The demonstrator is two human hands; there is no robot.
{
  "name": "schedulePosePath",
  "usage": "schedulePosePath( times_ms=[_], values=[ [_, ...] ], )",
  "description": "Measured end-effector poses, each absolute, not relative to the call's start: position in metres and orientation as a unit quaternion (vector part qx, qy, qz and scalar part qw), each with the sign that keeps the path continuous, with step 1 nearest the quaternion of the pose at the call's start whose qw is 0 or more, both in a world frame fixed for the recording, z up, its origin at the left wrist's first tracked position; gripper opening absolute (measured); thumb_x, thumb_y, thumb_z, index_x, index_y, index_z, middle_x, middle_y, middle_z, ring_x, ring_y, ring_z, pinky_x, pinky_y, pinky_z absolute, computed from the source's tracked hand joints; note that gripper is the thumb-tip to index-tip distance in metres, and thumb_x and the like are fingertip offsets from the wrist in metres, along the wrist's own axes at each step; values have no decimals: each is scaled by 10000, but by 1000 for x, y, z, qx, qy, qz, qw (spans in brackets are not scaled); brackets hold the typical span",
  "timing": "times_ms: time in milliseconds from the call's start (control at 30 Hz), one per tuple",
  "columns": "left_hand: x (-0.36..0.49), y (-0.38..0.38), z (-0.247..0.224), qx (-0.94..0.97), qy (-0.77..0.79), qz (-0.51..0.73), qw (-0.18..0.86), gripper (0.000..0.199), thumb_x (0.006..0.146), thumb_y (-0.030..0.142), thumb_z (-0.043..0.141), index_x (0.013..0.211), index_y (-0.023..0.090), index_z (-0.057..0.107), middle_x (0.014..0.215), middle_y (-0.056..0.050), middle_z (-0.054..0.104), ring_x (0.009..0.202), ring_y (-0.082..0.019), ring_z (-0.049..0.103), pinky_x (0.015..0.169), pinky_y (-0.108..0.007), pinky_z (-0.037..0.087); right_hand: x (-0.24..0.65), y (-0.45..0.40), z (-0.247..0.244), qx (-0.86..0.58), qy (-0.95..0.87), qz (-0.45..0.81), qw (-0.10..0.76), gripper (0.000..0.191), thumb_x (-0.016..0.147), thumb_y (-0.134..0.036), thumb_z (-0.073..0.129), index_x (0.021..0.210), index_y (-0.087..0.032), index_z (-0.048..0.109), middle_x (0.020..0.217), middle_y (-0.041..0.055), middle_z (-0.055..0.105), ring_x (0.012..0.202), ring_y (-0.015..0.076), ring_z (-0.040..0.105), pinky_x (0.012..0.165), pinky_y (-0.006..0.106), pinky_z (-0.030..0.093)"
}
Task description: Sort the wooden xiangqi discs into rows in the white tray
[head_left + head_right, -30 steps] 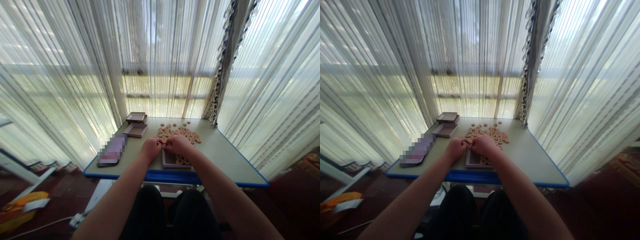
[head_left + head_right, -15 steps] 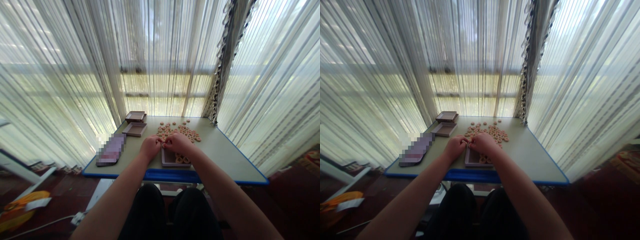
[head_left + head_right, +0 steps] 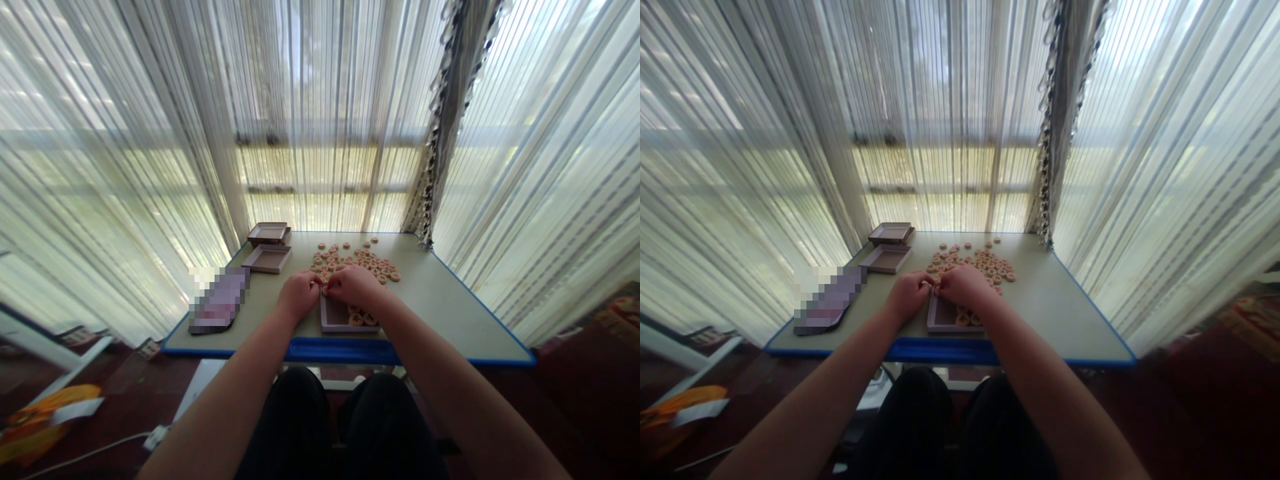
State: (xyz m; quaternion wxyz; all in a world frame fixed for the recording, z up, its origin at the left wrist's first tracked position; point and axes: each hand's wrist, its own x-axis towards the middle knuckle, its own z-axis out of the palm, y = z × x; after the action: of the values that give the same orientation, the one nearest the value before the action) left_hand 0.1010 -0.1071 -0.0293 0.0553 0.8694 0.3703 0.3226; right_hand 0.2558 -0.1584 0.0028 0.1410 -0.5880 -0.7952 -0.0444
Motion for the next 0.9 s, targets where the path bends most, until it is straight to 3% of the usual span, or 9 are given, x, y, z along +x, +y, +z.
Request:
schedulePosePath(
  times_ms=[267, 500, 733, 900],
  values=[
    [101, -107, -29, 858, 385, 336, 57, 207, 673, 110, 437, 742, 162, 626, 802, -46, 632, 809, -161, 563, 801, -268, 430, 260, -158, 1, -603, -781, -40, 159, 297, 728, -478, 535, 866, -252, 669, 874, 38, 645, 911, 192, 519, 790, 278, 358],
    [102, -105, -29, 847, 398, 346, 62, 213, 668, 102, 428, 772, 157, 606, 824, -52, 620, 804, -160, 559, 794, -264, 432, 266, -157, 3, -627, -751, -57, 197, 265, 738, -409, 543, 901, -232, 654, 878, 43, 631, 883, 189, 515, 772, 282, 364],
    [114, -81, -23, 860, 380, 330, 88, 392, 668, 116, 455, 1045, 135, 559, 994, -70, 611, 900, -165, 549, 849, -274, 419, 276, -150, -6, -628, -718, -18, 299, 274, 786, -362, 477, 978, -231, 622, 869, 35, 610, 845, 162, 516, 784, 274, 368],
    [139, -45, -14, 872, 396, 281, 63, 293, 734, 176, 453, 980, 140, 608, 963, -87, 639, 901, -187, 564, 851, -299, 414, 283, -134, -4, -668, -687, -36, 283, 255, 788, -312, 463, 944, -225, 646, 885, 50, 603, 900, 180, 505, 821, 287, 358]
  ],
)
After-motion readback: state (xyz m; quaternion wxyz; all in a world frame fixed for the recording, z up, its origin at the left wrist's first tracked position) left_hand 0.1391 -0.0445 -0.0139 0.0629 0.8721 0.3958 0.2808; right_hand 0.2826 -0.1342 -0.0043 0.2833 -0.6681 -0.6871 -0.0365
